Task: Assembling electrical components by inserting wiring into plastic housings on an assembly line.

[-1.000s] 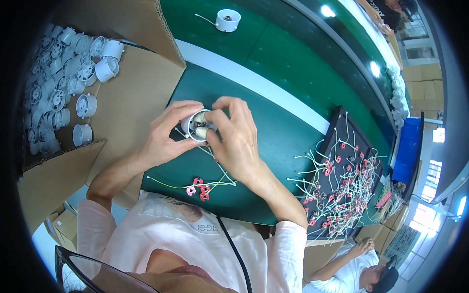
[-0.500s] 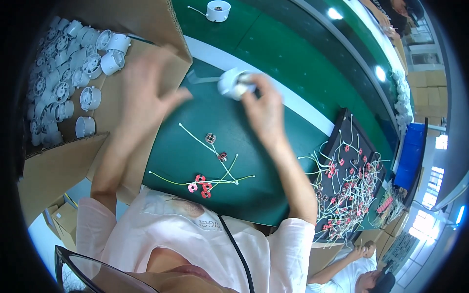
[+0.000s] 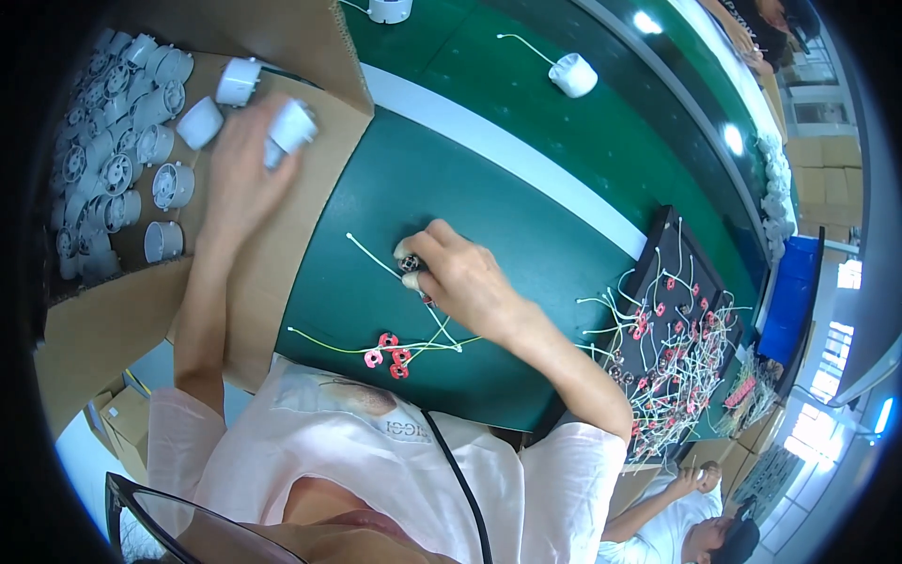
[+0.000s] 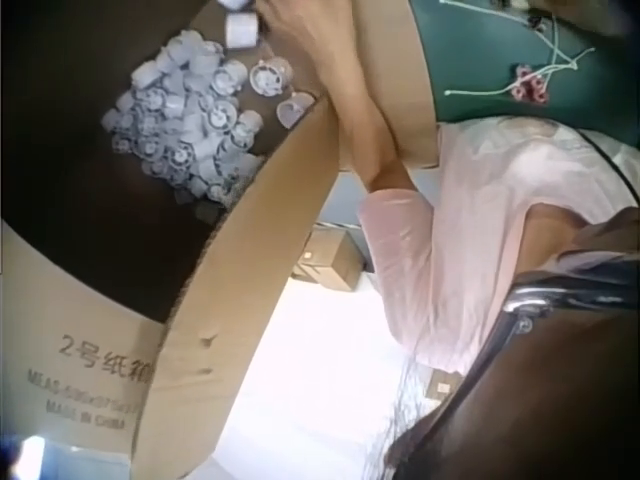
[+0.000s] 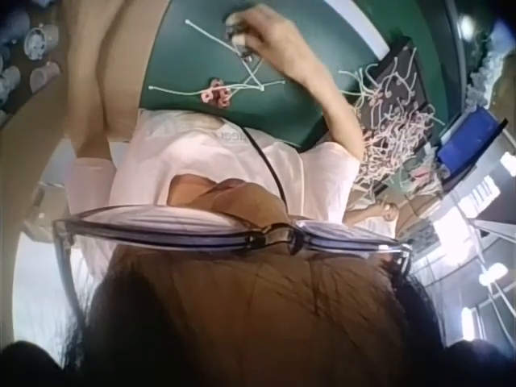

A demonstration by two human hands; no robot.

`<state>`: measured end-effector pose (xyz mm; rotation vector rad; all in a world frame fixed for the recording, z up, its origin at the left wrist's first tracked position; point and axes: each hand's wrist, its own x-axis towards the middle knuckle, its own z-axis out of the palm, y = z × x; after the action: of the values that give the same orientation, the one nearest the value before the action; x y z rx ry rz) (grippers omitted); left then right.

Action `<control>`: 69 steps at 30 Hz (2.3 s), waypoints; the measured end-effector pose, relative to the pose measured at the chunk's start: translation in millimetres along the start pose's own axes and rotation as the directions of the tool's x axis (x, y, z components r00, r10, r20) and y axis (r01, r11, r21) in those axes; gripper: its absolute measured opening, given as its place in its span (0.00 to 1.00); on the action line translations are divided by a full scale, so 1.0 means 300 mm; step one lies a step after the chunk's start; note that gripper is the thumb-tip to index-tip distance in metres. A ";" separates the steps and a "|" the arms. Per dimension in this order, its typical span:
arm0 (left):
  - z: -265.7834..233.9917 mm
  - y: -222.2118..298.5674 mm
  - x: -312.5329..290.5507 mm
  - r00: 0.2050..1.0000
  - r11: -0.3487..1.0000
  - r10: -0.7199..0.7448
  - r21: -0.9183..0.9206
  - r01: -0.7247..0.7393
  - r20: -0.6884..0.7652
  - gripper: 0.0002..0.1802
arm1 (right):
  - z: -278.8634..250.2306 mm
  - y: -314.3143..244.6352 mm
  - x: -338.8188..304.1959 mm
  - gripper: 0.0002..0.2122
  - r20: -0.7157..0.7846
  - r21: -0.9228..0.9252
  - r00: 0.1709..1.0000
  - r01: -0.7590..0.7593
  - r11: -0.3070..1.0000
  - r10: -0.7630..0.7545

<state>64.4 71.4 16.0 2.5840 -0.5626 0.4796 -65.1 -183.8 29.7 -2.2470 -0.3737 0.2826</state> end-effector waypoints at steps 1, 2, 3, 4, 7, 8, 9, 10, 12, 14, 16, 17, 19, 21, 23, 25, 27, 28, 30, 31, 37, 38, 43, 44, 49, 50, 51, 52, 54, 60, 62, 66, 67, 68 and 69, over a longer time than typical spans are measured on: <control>-0.003 0.040 -0.014 0.988 0.990 0.143 -0.031 -0.141 0.059 0.29 | 0.027 0.002 -0.007 0.13 -0.022 -0.086 0.999 0.026 0.996 -0.028; -0.013 0.073 -0.026 0.954 0.960 0.280 -0.063 -0.274 0.111 0.29 | 0.040 -0.001 -0.010 0.12 -0.039 -0.169 0.997 0.058 0.984 -0.065; -0.024 0.102 -0.031 0.954 0.959 0.281 -0.064 -0.276 0.106 0.29 | 0.040 -0.007 -0.017 0.12 -0.040 -0.174 0.997 0.058 0.983 -0.066; -0.039 0.129 -0.031 0.923 0.934 0.355 -0.022 -0.356 0.148 0.29 | 0.038 -0.013 -0.024 0.12 -0.045 -0.140 0.998 0.028 0.990 -0.035; -0.062 0.178 -0.037 0.889 0.892 0.413 0.112 -0.439 0.199 0.29 | 0.008 -0.047 -0.044 0.10 -0.048 -0.070 0.999 -0.021 0.997 0.018; -0.064 0.188 -0.040 0.890 0.874 0.404 0.199 -0.443 0.209 0.29 | -0.022 -0.074 -0.050 0.11 -0.060 -0.023 0.997 -0.042 0.999 0.041; -0.066 0.197 -0.044 0.892 0.849 0.396 0.283 -0.446 0.220 0.29 | -0.055 -0.102 -0.057 0.11 -0.071 0.024 0.995 -0.065 0.998 0.066; -0.066 0.205 -0.047 0.891 0.848 0.398 0.283 -0.447 0.217 0.29 | -0.085 -0.120 -0.063 0.11 -0.083 0.069 0.992 -0.086 0.994 0.091; -0.059 0.220 -0.055 0.911 0.933 0.360 -0.050 -0.357 0.200 0.30 | -0.132 -0.132 -0.080 0.13 -0.111 0.136 0.991 -0.061 0.989 0.077; -0.052 0.242 -0.064 0.918 0.928 0.345 -0.219 -0.302 0.198 0.31 | -0.171 -0.141 -0.097 0.15 -0.160 0.269 0.986 -0.006 0.963 0.051; -0.039 0.274 -0.082 0.922 0.726 0.257 -0.687 0.013 0.289 0.31 | -0.194 -0.155 -0.113 0.15 -0.221 0.431 0.971 0.012 0.902 0.092; -0.035 0.280 -0.088 0.909 0.524 0.230 -0.832 0.185 0.348 0.31 | -0.201 -0.161 -0.119 0.15 -0.269 0.579 0.953 0.043 0.814 0.141; -0.031 0.271 -0.093 0.915 0.553 0.224 -0.817 0.165 0.336 0.31 | -0.207 -0.153 -0.119 0.16 -0.301 0.708 0.935 0.085 0.701 0.190; -0.029 0.270 -0.085 0.920 0.598 0.231 -0.792 0.123 0.317 0.31 | -0.201 -0.118 -0.119 0.18 -0.358 0.736 0.916 0.159 0.658 0.179; -0.043 0.273 -0.071 0.908 0.749 0.286 -0.662 -0.012 0.307 0.30 | -0.195 -0.088 -0.120 0.19 -0.385 0.748 0.906 0.195 0.635 0.175; -0.061 0.282 -0.054 0.865 0.906 0.386 -0.306 -0.291 0.320 0.30 | -0.189 -0.061 -0.122 0.18 -0.435 0.732 0.882 0.230 0.641 0.181; -0.036 0.296 -0.040 0.843 0.912 0.393 -0.275 -0.305 0.368 0.31 | -0.182 -0.046 -0.117 0.17 -0.459 0.724 0.870 0.247 0.644 0.182; -0.016 0.304 -0.034 0.818 0.914 0.400 -0.247 -0.322 0.414 0.33 | -0.177 -0.043 -0.112 0.17 -0.482 0.704 0.858 0.258 0.662 0.178; 0.024 0.303 -0.041 0.791 0.914 0.405 -0.220 -0.340 0.459 0.35 | -0.169 -0.038 -0.106 0.17 -0.529 0.660 0.832 0.278 0.698 0.169; 0.055 0.298 -0.055 0.810 0.899 0.436 -0.239 -0.368 0.392 0.35 | -0.168 -0.032 -0.109 0.17 -0.529 0.660 0.832 0.278 0.698 0.168; 0.092 0.278 -0.065 0.860 0.550 0.285 -0.807 0.215 0.423 0.36 | -0.163 -0.024 -0.107 0.18 -0.652 0.543 0.743 0.321 0.776 0.149; 0.087 0.271 -0.062 0.860 0.550 0.284 -0.807 0.216 0.424 0.36 | -0.162 -0.028 -0.102 0.18 -0.671 0.533 0.727 0.339 0.775 0.143; 0.063 0.203 -0.055 0.623 -0.062 0.458 -0.677 0.734 0.634 0.38 | -0.164 -0.048 -0.083 0.19 -0.671 0.516 0.735 0.373 0.771 0.094; 0.062 0.188 -0.057 0.535 -0.269 0.519 -0.466 0.843 0.666 0.38 | -0.160 -0.050 -0.080 0.19 -0.655 0.526 0.750 0.364 0.768 0.093; 0.077 0.182 -0.081 0.480 -0.260 0.461 -0.404 0.877 0.747 0.45 | -0.152 -0.045 -0.049 0.19 -0.620 0.546 0.781 0.361 0.756 0.075; 0.076 0.182 -0.082 0.480 -0.263 0.461 -0.402 0.877 0.746 0.45 | -0.148 -0.046 -0.047 0.19 -0.620 0.544 0.782 0.361 0.757 0.073; 0.074 0.183 -0.080 0.536 -0.067 0.432 -0.567 0.821 0.725 0.45 | -0.146 -0.048 -0.045 0.19 -0.618 0.545 0.783 0.358 0.758 0.075; 0.071 0.185 -0.077 0.590 0.137 0.416 -0.689 0.712 0.692 0.45 | -0.144 -0.050 -0.043 0.19 -0.614 0.530 0.787 0.356 0.770 0.059; 0.064 0.186 -0.070 0.639 0.332 0.411 -0.760 0.559 0.650 0.45 | -0.140 -0.054 -0.040 0.18 -0.605 0.499 0.795 0.352 0.792 0.028; 0.046 0.198 -0.047 0.519 0.222 0.511 -0.689 0.690 0.685 0.42 | -0.116 -0.039 -0.033 0.17 -0.576 0.498 0.818 0.364 0.787 -0.014; 0.046 0.199 -0.050 0.511 0.208 0.505 -0.672 0.710 0.696 0.42 | -0.109 -0.027 -0.031 0.15 -0.543 0.509 0.837 0.398 0.763 -0.074; 0.051 0.198 -0.056 0.512 0.225 0.541 -0.702 0.676 0.667 0.42 | -0.096 -0.022 -0.020 0.16 -0.542 0.426 0.835 0.368 0.827 -0.093; 0.052 0.200 -0.057 0.523 0.230 0.539 -0.713 0.662 0.660 0.42 | -0.095 -0.021 -0.019 0.16 -0.541 0.426 0.836 0.367 0.827 -0.092; 0.054 0.203 -0.059 0.535 0.234 0.538 -0.725 0.648 0.652 0.42 | -0.095 -0.019 -0.019 0.15 -0.534 0.392 0.837 0.371 0.842 -0.120; 0.055 0.204 -0.060 0.545 0.239 0.537 -0.736 0.634 0.644 0.42 | -0.095 -0.018 -0.020 0.15 -0.526 0.357 0.838 0.375 0.856 -0.148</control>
<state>24.6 18.8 16.2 1.2373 -0.7007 -1.0784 -62.3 -202.6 52.5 -1.6974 -0.3102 -0.3200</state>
